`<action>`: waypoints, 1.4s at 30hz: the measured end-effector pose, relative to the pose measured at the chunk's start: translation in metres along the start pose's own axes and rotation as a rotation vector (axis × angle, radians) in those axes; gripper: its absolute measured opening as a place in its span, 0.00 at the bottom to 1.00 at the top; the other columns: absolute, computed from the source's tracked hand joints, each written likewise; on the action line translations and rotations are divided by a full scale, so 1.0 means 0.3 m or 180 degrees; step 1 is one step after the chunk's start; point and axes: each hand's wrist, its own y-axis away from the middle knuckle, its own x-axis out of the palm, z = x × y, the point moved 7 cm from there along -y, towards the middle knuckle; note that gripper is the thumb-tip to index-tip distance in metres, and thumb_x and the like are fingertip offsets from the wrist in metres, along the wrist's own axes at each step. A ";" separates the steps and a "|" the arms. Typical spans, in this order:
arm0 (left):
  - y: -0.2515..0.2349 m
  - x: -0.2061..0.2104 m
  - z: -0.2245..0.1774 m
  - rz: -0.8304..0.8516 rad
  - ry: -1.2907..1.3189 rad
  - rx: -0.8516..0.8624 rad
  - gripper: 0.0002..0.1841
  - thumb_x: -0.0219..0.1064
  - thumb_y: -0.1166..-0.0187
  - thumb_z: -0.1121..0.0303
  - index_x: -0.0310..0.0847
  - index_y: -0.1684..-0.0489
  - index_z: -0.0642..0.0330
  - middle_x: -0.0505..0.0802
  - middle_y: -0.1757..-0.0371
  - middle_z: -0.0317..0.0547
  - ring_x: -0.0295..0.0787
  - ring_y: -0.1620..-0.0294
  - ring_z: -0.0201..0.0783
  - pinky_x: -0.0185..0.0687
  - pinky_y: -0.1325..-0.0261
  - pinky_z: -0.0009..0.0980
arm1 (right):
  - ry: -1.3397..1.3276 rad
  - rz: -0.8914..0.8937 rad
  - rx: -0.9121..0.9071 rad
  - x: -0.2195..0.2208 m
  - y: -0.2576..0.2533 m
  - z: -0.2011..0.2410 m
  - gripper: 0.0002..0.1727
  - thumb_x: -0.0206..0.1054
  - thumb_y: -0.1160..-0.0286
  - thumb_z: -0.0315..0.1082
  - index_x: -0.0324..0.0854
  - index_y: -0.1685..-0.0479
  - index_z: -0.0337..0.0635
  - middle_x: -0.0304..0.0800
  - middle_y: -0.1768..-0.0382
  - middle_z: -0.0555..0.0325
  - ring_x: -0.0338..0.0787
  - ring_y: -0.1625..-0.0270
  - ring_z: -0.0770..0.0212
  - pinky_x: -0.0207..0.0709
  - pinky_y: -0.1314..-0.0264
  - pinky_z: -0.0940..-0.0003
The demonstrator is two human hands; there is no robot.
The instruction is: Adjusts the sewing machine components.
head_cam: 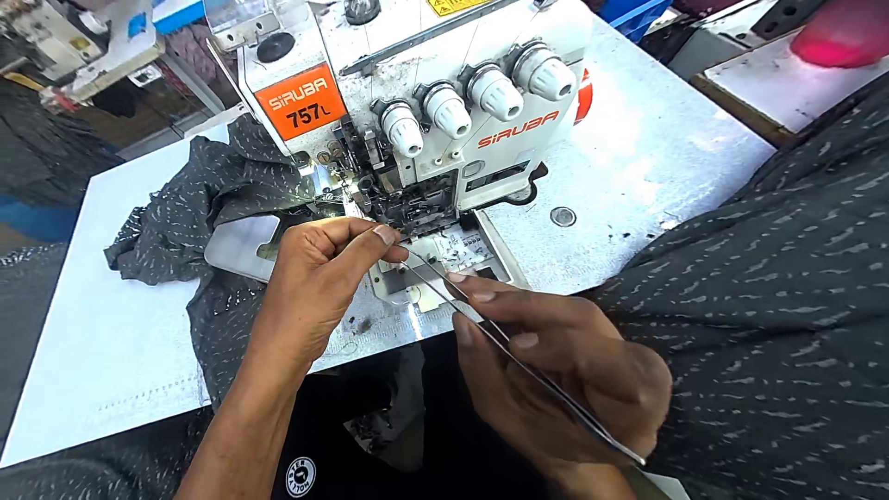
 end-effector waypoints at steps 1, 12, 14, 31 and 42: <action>0.001 0.001 0.001 -0.0006 0.0038 -0.0022 0.12 0.64 0.14 0.70 0.94 0.62 0.60 0.96 0.69 0.46 0.59 0.93 0.24 0.49 0.90 0.18 | -0.0014 0.0047 -0.0091 0.007 -0.002 0.002 0.17 0.79 0.34 0.23 0.74 0.58 0.48 0.92 0.53 0.62 0.97 0.45 0.56 0.98 0.43 0.57; 0.000 0.001 0.012 -0.0017 0.0452 -0.0177 0.13 0.62 0.13 0.72 0.95 0.60 0.61 0.96 0.68 0.47 0.57 0.93 0.21 0.49 0.91 0.16 | 0.0015 0.0180 -0.0367 0.069 0.004 -0.027 0.17 0.78 0.34 0.20 0.72 0.60 0.42 0.91 0.54 0.54 0.96 0.43 0.51 0.96 0.39 0.54; 0.000 0.002 0.014 -0.0048 0.0485 -0.0190 0.13 0.62 0.13 0.72 0.95 0.61 0.62 0.95 0.69 0.47 0.57 0.93 0.21 0.49 0.92 0.16 | 0.0014 0.0207 -0.0371 0.072 0.005 -0.030 0.17 0.78 0.33 0.19 0.72 0.60 0.41 0.91 0.53 0.53 0.96 0.42 0.51 0.96 0.39 0.54; 0.005 -0.045 -0.082 -0.0695 -0.2330 0.1611 0.11 0.65 0.16 0.62 0.95 0.56 0.50 0.93 0.63 0.29 0.80 0.74 0.19 0.74 0.74 0.19 | -0.0036 -0.0495 0.0045 0.129 -0.024 -0.128 0.13 0.75 0.36 0.20 0.74 0.62 0.43 0.88 0.60 0.57 0.96 0.53 0.61 0.96 0.47 0.64; -0.038 -0.037 -0.019 -0.0270 -0.2182 0.1586 0.12 0.66 0.18 0.62 0.96 0.48 0.50 0.84 0.67 0.27 0.73 0.76 0.20 0.68 0.77 0.17 | -0.0064 -0.0631 0.0324 0.175 -0.010 -0.183 0.12 0.74 0.35 0.20 0.75 0.60 0.40 0.91 0.60 0.54 0.96 0.54 0.62 0.94 0.53 0.71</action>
